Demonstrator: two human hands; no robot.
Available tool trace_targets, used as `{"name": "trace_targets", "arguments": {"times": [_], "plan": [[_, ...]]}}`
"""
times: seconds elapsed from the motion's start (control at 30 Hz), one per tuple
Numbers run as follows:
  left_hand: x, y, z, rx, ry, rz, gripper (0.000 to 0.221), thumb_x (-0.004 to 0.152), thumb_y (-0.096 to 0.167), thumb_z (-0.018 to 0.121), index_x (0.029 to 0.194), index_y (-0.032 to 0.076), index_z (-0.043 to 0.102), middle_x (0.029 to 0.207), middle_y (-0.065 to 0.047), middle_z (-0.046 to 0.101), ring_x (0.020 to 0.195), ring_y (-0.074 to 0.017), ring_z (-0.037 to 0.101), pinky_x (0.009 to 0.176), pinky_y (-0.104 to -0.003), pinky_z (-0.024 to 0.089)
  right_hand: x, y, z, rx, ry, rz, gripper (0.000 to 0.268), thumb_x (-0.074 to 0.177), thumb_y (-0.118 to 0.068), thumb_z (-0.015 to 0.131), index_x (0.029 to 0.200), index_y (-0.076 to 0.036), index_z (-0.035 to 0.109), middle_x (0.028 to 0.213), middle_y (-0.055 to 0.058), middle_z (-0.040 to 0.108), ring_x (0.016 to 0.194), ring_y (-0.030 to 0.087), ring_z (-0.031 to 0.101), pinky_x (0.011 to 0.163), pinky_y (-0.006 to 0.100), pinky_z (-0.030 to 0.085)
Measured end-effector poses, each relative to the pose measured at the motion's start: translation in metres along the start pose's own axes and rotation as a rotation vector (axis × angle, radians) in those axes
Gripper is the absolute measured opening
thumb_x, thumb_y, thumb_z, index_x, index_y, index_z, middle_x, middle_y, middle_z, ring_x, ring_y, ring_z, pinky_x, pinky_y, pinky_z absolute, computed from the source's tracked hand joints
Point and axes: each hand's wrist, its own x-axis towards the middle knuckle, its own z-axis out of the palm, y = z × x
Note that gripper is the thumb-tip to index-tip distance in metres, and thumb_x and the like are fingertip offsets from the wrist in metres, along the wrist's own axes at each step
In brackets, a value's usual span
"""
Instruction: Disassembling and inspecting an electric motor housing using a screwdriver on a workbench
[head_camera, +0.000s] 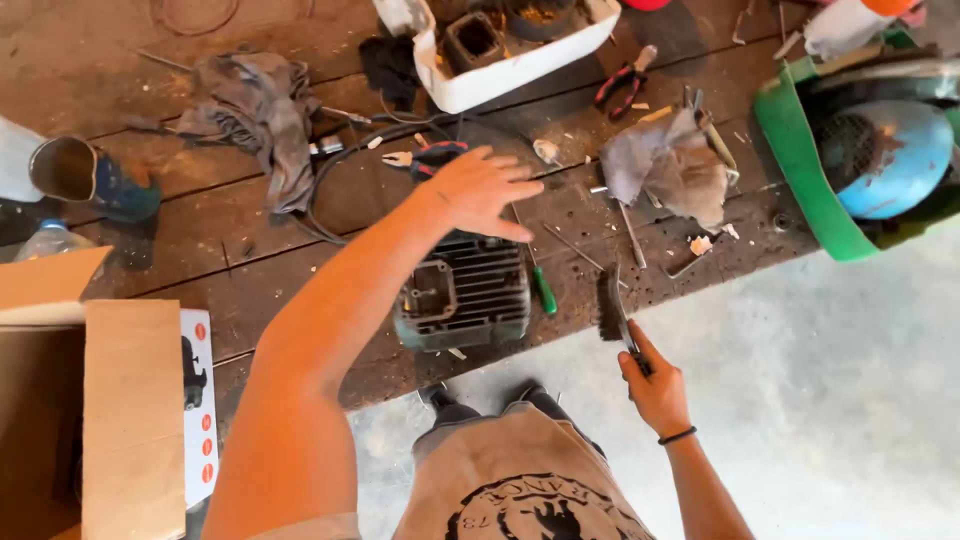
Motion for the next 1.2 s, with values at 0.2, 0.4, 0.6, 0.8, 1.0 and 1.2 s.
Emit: {"name": "trace_targets", "arguments": {"times": [0.2, 0.4, 0.6, 0.8, 1.0, 1.2], "plan": [[-0.048, 0.084, -0.091, -0.231, 0.104, -0.452, 0.05, 0.101, 0.043, 0.056, 0.141, 0.012, 0.059, 0.14, -0.009, 0.064, 0.128, -0.0316, 0.058, 0.11, -0.056, 0.04, -0.022, 0.01, -0.006, -0.241, -0.112, -0.287, 0.054, 0.097, -0.033, 0.059, 0.151, -0.031, 0.055, 0.062, -0.001, 0.058, 0.054, 0.012, 0.044, 0.058, 0.032, 0.046], [-0.143, 0.1, -0.001, -0.775, 0.57, -1.077, 0.063, 0.098, 0.053, 0.048, 0.15, 0.017, 0.047, 0.15, -0.007, 0.056, 0.135, -0.0257, 0.055, 0.106, -0.04, 0.041, -0.013, -0.004, -0.04, -0.382, -0.095, -0.993, 0.045, 0.099, -0.019, 0.066, 0.143, -0.013, 0.057, 0.071, -0.007, 0.062, 0.043, 0.002, 0.044, 0.031, 0.02, 0.038], [-0.146, 0.097, 0.034, -1.08, 0.854, -1.064, 0.069, 0.105, 0.063, 0.05, 0.155, 0.016, 0.045, 0.157, -0.021, 0.045, 0.147, -0.0438, 0.037, 0.122, -0.06, 0.029, 0.013, -0.121, 0.014, -0.482, -0.2, -0.993, 0.046, 0.097, -0.029, 0.061, 0.141, -0.041, 0.061, 0.081, -0.002, 0.073, 0.072, 0.025, 0.074, 0.059, 0.04, 0.057], [-0.145, 0.096, 0.042, -0.986, 0.868, -1.004, 0.047, 0.109, 0.045, 0.049, 0.147, 0.02, 0.059, 0.153, -0.012, 0.053, 0.141, -0.0379, 0.048, 0.118, -0.054, 0.037, 0.004, -0.152, 0.02, -0.357, -0.374, -0.713, 0.046, 0.095, -0.026, 0.066, 0.141, -0.031, 0.063, 0.11, 0.009, 0.078, 0.096, 0.037, 0.073, 0.075, 0.054, 0.058], [-0.149, 0.099, 0.045, -0.993, 0.828, -0.953, 0.037, 0.109, 0.036, 0.053, 0.139, 0.019, 0.067, 0.16, -0.013, 0.044, 0.147, -0.0401, 0.039, 0.121, -0.056, 0.032, -0.011, -0.171, -0.009, -0.456, -0.444, -0.471, 0.057, 0.095, -0.024, 0.06, 0.149, -0.039, 0.051, 0.111, 0.012, 0.078, 0.098, 0.043, 0.071, 0.085, 0.057, 0.057], [-0.146, 0.104, 0.049, -1.004, 0.875, -0.952, 0.04, 0.11, 0.043, 0.053, 0.142, 0.022, 0.065, 0.162, -0.01, 0.042, 0.15, -0.0382, 0.034, 0.122, -0.055, 0.031, -0.015, -0.159, 0.014, -0.459, -0.375, -0.467, 0.055, 0.098, -0.03, 0.059, 0.151, -0.04, 0.049, 0.102, 0.016, 0.078, 0.092, 0.042, 0.072, 0.08, 0.057, 0.057]]}}
